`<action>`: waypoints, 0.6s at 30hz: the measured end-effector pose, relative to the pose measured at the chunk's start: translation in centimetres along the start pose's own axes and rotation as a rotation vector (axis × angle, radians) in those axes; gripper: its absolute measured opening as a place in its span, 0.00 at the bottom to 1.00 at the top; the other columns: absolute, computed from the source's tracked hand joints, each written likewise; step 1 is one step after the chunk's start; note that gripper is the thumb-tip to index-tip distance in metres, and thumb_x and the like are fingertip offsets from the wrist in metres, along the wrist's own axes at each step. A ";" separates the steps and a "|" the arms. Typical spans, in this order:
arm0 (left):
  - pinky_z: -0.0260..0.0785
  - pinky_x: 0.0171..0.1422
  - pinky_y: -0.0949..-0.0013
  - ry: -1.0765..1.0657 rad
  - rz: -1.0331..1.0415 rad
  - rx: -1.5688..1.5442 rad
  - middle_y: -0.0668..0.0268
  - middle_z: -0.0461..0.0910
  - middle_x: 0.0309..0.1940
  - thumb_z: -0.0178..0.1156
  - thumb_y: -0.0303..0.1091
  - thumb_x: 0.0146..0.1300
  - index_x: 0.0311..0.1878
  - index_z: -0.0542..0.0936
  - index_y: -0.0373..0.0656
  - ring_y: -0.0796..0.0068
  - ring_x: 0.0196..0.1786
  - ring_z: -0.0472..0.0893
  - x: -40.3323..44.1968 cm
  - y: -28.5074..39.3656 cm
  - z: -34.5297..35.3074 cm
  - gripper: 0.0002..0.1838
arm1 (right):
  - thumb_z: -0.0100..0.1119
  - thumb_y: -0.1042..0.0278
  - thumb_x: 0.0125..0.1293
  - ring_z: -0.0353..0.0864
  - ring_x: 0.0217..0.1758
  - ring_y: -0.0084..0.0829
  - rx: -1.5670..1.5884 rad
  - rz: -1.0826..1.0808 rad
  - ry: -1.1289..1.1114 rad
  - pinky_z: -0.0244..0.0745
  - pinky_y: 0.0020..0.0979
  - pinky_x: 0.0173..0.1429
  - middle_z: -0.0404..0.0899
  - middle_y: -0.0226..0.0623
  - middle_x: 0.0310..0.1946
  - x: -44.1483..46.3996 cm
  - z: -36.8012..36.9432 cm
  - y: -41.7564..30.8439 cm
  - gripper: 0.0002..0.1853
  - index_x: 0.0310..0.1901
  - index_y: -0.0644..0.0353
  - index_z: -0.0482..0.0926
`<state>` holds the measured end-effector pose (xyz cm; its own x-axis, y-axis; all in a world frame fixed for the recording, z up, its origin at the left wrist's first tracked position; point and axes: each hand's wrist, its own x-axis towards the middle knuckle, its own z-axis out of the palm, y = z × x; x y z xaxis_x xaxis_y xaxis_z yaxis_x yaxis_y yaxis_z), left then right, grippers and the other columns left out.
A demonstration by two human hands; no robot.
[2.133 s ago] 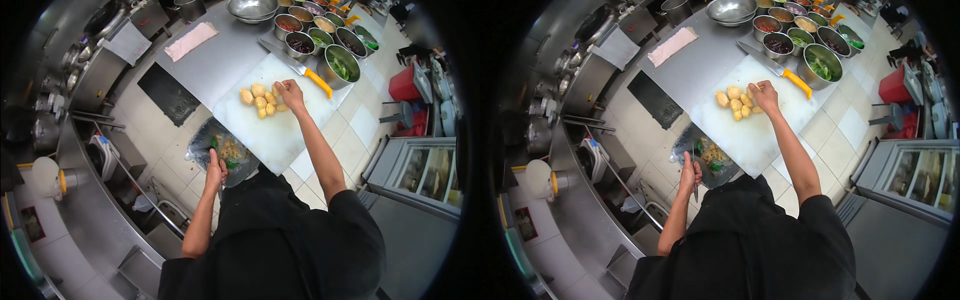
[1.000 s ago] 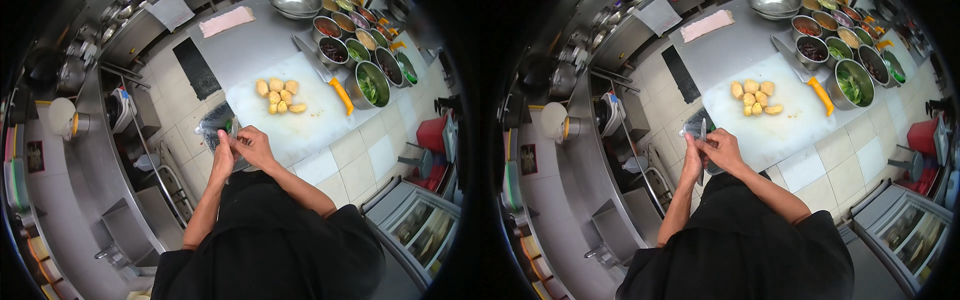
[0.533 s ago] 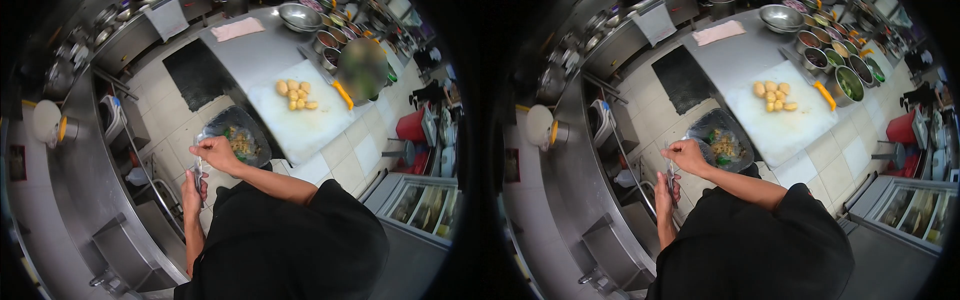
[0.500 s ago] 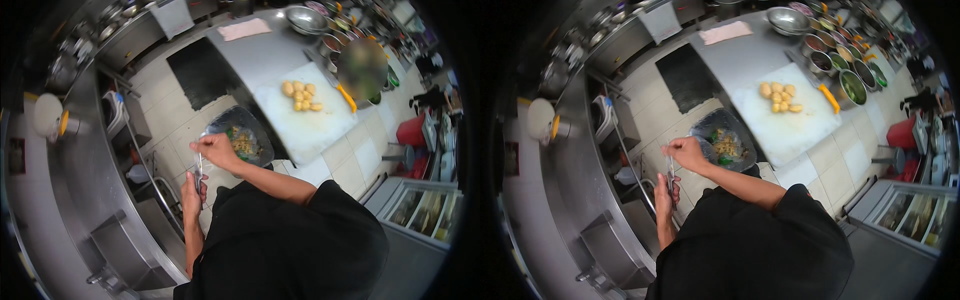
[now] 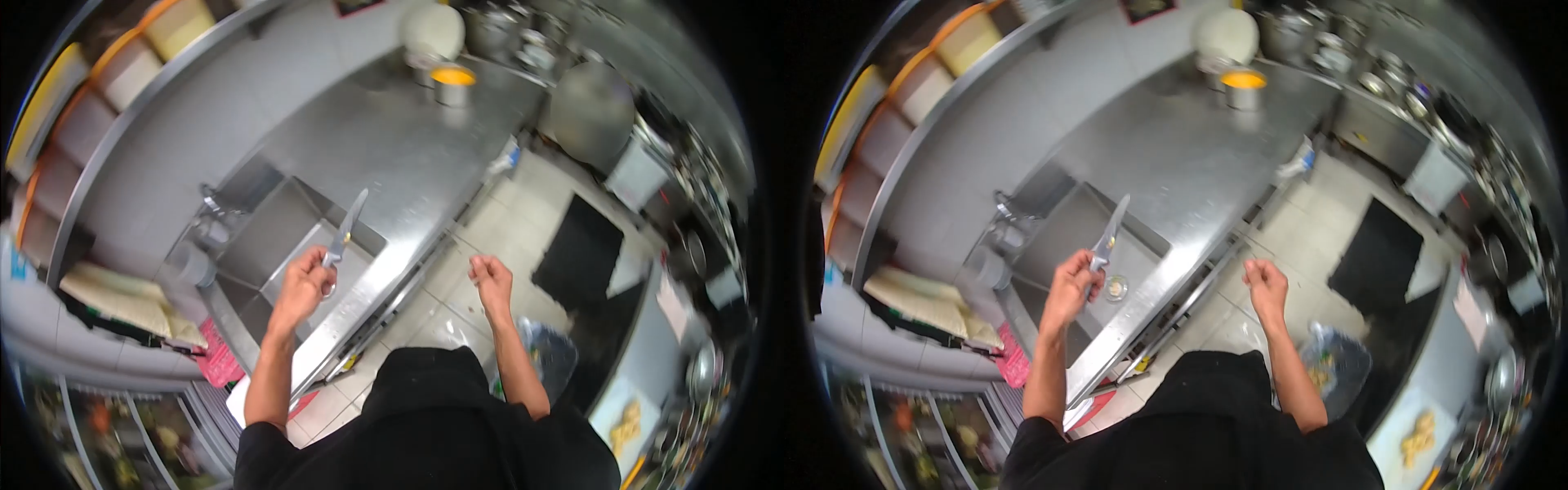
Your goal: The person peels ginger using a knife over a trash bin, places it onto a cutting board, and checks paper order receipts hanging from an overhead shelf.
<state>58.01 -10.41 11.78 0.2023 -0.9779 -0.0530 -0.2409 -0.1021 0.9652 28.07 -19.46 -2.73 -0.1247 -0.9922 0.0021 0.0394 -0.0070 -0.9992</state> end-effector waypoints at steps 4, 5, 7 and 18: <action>0.62 0.32 0.77 0.362 0.380 0.401 0.75 0.73 0.26 0.56 0.24 0.60 0.47 0.77 0.35 0.85 0.28 0.69 2.3 9.0 -7.8 0.12 | 0.58 0.56 0.69 0.69 0.23 0.17 -0.020 0.066 -0.193 0.64 0.21 0.31 0.74 0.27 0.18 2.6 3.6 0.3 0.18 0.27 0.62 0.79; 0.66 0.34 0.73 0.524 0.550 0.603 0.72 0.75 0.28 0.57 0.25 0.60 0.48 0.77 0.33 0.80 0.29 0.71 3.4 11.0 -9.7 0.13 | 0.61 0.58 0.67 0.69 0.24 0.16 -0.007 0.082 -0.207 0.66 0.20 0.33 0.74 0.27 0.19 3.4 4.5 0.1 0.17 0.26 0.63 0.79; 0.72 0.45 0.62 0.733 0.717 1.016 0.51 0.81 0.38 0.54 0.28 0.58 0.50 0.80 0.39 0.57 0.40 0.82 4.8 17.7 -12.7 0.16 | 0.60 0.64 0.67 0.69 0.24 0.16 0.027 0.002 -0.215 0.64 0.20 0.32 0.74 0.25 0.20 4.6 6.5 0.7 0.12 0.28 0.62 0.80; 0.58 0.67 0.46 1.302 0.619 1.836 0.60 0.85 0.32 0.65 0.39 0.43 0.28 0.86 0.49 0.54 0.55 0.78 22.6 42.9 -20.4 0.08 | 0.63 0.70 0.63 0.70 0.26 0.14 -0.063 0.036 -0.501 0.66 0.19 0.33 0.77 0.24 0.23 14.9 12.2 3.2 0.05 0.33 0.63 0.82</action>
<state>71.59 -33.20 57.18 -0.1060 -0.4335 0.8949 -0.6255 -0.6705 -0.3989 38.39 -35.79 -5.36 0.3675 -0.9296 -0.0286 -0.0268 0.0202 -0.9994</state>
